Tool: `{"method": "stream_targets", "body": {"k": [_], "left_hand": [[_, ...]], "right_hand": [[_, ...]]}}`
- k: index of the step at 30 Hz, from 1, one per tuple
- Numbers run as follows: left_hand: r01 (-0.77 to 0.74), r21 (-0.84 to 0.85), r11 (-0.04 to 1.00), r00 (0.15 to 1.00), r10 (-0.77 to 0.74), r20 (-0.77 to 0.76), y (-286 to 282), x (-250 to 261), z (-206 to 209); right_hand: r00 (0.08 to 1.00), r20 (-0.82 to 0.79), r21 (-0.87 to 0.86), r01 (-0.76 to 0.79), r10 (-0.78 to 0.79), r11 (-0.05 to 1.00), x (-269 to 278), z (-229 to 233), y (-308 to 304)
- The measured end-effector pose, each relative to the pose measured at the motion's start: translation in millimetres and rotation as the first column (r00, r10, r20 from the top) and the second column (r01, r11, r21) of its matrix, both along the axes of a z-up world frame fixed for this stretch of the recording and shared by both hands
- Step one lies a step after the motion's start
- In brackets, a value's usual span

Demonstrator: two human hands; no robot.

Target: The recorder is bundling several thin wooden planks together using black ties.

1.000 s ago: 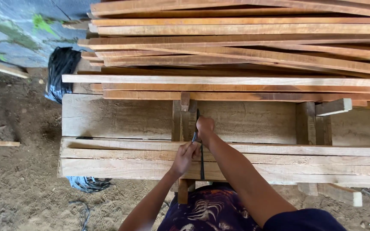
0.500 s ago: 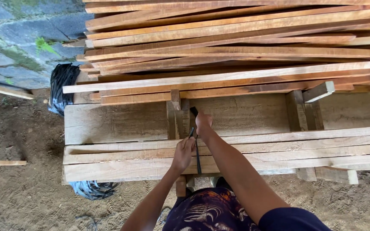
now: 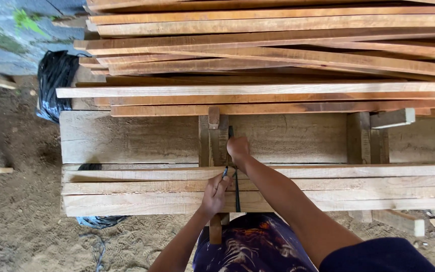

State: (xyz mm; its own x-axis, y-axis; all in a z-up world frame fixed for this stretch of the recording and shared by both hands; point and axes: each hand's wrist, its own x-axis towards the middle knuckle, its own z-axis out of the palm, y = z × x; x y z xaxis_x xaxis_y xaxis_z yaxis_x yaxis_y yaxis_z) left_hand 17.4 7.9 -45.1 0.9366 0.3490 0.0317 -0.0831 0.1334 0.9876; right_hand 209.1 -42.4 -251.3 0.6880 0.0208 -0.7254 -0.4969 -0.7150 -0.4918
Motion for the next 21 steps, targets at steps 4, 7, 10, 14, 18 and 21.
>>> {"method": "stream_targets", "body": {"k": [4, 7, 10, 14, 18, 21], "left_hand": [[-0.002, -0.026, 1.0, 1.0, 0.001, -0.005, 8.1, 6.4, 8.3], [-0.001, 0.031, 1.0, 1.0, 0.001, -0.019, 10.6, 9.7, 4.9], [0.008, 0.054, 0.999, 1.0, -0.009, 0.021, 11.6, 6.9, 17.2], [0.0, -0.019, 1.0, 0.992, -0.003, -0.128, 3.1, 9.3, 10.0], [-0.066, -0.095, 0.993, 0.946, 0.032, -0.324, 1.9, 22.4, 19.6], [0.02, -0.058, 0.998, 0.916, -0.042, -0.399, 2.0, 40.2, 39.4]], "right_hand": [[0.993, 0.006, -0.078, 0.116, -0.116, 0.99, -11.7, 83.9, 17.9], [1.0, -0.015, -0.081, 0.023, -0.024, 0.996, -6.7, 46.9, 10.5], [0.99, 0.057, -0.062, 0.131, -0.127, 0.989, -11.0, 31.8, 11.9], [0.881, 0.134, -0.415, -0.366, 0.454, 0.833, -1.2, 51.3, 23.8], [0.962, 0.272, -0.038, -0.029, 0.038, 0.999, -9.8, 94.8, 18.4], [0.74, 0.332, -0.477, -0.404, 0.586, 0.78, 2.6, 58.1, 3.9]]}}
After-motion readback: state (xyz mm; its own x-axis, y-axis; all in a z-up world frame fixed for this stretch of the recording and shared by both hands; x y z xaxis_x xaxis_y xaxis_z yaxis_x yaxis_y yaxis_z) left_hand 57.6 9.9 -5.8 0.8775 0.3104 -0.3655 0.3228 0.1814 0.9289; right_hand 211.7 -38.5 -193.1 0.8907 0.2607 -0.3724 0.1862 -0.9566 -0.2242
